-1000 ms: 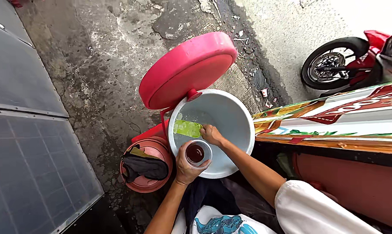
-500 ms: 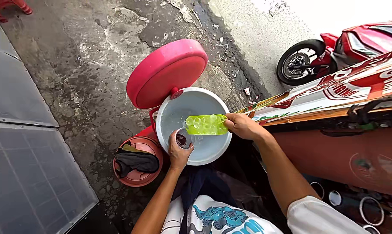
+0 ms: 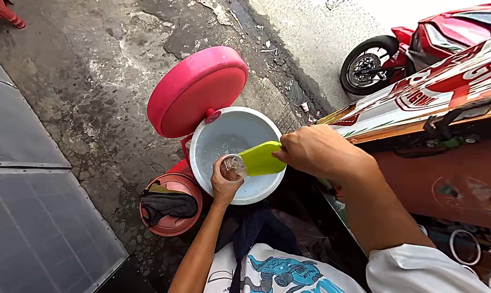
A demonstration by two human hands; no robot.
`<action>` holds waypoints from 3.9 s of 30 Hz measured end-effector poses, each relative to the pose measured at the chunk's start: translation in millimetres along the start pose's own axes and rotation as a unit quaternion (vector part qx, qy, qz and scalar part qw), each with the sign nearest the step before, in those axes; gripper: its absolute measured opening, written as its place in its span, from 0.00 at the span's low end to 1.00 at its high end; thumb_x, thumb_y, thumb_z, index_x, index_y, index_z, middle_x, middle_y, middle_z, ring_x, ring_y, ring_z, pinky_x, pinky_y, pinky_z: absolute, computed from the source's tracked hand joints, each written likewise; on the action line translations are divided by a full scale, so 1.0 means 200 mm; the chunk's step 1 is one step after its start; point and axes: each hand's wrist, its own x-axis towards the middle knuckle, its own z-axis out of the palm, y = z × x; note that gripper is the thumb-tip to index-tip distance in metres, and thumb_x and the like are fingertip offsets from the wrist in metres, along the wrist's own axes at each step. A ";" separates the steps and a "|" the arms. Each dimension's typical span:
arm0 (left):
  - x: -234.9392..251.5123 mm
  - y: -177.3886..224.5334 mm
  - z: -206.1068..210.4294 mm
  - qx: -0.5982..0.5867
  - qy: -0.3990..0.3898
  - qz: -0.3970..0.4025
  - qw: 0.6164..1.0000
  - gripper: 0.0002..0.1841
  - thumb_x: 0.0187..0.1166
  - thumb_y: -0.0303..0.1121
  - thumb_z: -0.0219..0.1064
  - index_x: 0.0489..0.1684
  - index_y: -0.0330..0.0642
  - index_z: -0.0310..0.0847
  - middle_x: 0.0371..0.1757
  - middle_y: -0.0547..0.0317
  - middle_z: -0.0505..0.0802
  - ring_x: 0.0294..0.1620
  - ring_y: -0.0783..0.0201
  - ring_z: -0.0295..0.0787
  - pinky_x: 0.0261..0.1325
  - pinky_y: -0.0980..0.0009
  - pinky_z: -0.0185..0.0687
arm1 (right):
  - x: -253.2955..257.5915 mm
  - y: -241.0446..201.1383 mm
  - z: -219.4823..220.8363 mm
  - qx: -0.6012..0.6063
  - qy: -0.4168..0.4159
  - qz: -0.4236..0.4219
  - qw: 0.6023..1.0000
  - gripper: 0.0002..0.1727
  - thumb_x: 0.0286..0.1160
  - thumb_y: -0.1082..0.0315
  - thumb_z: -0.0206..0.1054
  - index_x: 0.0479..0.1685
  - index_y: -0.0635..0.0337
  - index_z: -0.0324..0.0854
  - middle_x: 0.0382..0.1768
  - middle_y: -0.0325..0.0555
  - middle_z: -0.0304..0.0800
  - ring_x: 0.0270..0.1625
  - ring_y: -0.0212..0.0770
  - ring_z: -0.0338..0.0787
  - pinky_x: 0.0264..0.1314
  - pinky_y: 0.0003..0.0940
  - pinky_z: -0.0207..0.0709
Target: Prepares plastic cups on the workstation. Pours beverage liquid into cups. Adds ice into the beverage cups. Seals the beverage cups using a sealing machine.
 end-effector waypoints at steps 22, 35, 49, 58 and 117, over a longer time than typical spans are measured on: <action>-0.06 -0.12 -0.20 -0.059 -0.038 0.086 0.994 0.47 0.42 0.37 0.92 0.65 0.19 0.73 0.62 0.34 0.90 0.69 0.51 0.88 0.78 0.60 0.83 | 1.27 -0.59 1.44 0.302 -0.208 0.142 0.919 0.21 0.85 0.55 0.60 0.49 0.70 0.84 0.54 0.68 0.89 0.61 0.65 0.89 0.57 0.67 0.79; -0.07 -0.03 -0.19 -0.039 -0.047 0.050 0.997 0.49 0.42 0.35 0.93 0.70 0.20 0.72 0.67 0.38 0.89 0.71 0.55 0.87 0.78 0.62 0.82 | 0.84 -0.22 0.93 0.369 -0.063 0.049 0.926 0.22 0.87 0.56 0.57 0.26 0.59 0.83 0.24 0.47 0.88 0.30 0.47 0.89 0.39 0.53 0.79; 0.04 0.06 -0.13 0.067 0.021 -0.005 0.998 0.52 0.44 0.40 0.90 0.76 0.27 0.71 0.68 0.39 0.87 0.71 0.58 0.85 0.77 0.62 0.80 | 0.17 0.25 0.46 0.408 0.052 -0.005 0.911 0.20 0.89 0.58 0.57 0.24 0.51 0.83 0.17 0.35 0.85 0.20 0.32 0.84 0.26 0.33 0.77; 0.10 0.18 0.05 0.035 -0.051 0.041 0.997 0.49 0.42 0.34 0.89 0.75 0.29 0.73 0.63 0.44 0.91 0.65 0.60 0.90 0.72 0.62 0.84 | -0.14 0.15 0.21 0.184 -0.007 0.067 0.981 0.25 0.89 0.46 0.58 0.26 0.53 0.83 0.22 0.42 0.84 0.30 0.46 0.88 0.35 0.53 0.78; -1.09 1.44 1.81 -0.094 -0.397 0.142 0.902 0.49 0.45 0.35 0.92 0.77 0.41 0.71 0.66 0.51 0.88 0.66 0.63 0.87 0.68 0.62 0.87 | -1.95 1.32 1.46 0.350 0.283 0.555 0.699 0.51 0.40 0.43 0.87 0.68 0.63 0.73 0.58 0.64 0.84 0.57 0.65 0.88 0.48 0.64 0.82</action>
